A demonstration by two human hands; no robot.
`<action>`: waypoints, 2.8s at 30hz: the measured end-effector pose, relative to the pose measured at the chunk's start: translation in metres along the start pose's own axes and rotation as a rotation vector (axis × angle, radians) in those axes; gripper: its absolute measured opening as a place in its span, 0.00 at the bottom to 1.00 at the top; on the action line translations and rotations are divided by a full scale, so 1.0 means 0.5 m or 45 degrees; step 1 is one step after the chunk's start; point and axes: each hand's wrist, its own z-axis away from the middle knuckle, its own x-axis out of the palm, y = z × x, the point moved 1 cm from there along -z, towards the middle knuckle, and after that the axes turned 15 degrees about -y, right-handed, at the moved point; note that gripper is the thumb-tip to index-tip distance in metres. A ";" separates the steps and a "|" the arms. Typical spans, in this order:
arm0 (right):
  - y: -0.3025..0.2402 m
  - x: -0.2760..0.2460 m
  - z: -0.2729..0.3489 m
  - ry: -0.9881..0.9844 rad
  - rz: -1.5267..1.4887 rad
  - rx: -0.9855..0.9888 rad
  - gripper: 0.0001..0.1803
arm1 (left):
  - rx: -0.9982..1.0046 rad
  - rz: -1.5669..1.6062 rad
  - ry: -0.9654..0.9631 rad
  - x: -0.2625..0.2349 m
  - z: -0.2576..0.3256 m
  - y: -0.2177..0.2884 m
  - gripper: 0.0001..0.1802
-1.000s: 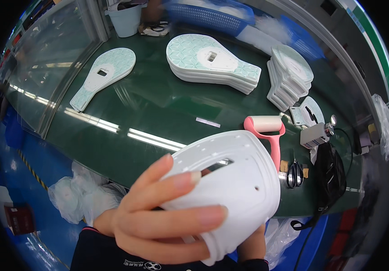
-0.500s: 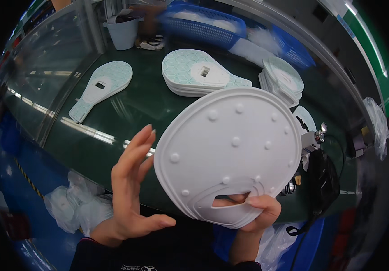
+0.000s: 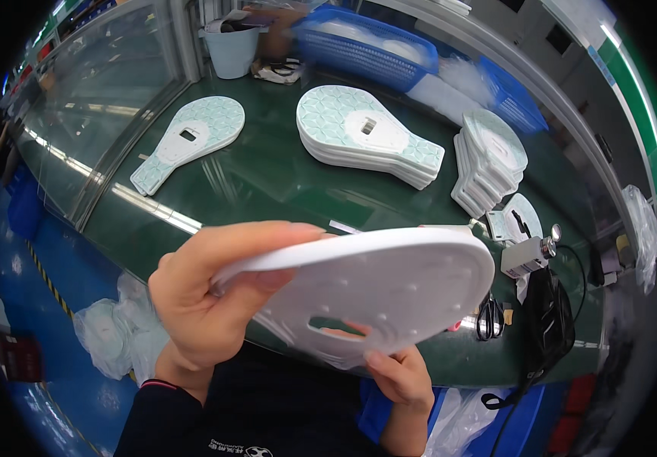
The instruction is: The person picks up white plastic parts with a teal pattern from a stack on a green table. They use a small sanding block to smooth the edges and surfaces of the parts, then use a pink lint roller to clean the patterned side. The person repeats this process for multiple parts, inspecting them and placing them back on the table.
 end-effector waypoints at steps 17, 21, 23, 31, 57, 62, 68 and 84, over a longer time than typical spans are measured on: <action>-0.060 0.002 -0.016 0.176 -0.340 -0.820 0.30 | 0.582 -0.880 -0.988 0.081 0.059 -0.034 0.10; -0.073 0.003 -0.007 0.429 -0.357 -0.566 0.26 | 0.587 -0.779 -0.965 0.079 0.059 -0.031 0.11; -0.082 0.008 -0.019 0.395 -0.574 -0.636 0.25 | 0.530 -0.753 -0.908 0.075 0.055 -0.026 0.10; -0.112 0.029 -0.004 0.499 -0.405 -0.939 0.25 | -0.172 -0.091 -0.866 -0.018 0.087 0.008 0.07; -0.025 0.099 -0.011 0.634 -0.025 -1.003 0.28 | -0.427 0.729 0.298 0.123 0.076 -0.060 0.27; -0.034 0.103 -0.018 0.791 -0.084 -1.000 0.28 | -0.375 0.555 0.250 0.116 0.094 -0.059 0.23; -0.052 0.103 -0.012 0.846 -0.282 -1.074 0.27 | -0.444 0.620 -0.125 0.102 0.091 -0.032 0.28; -0.040 0.126 -0.015 1.081 -0.210 -0.913 0.33 | -0.334 0.160 0.031 0.078 0.095 -0.006 0.25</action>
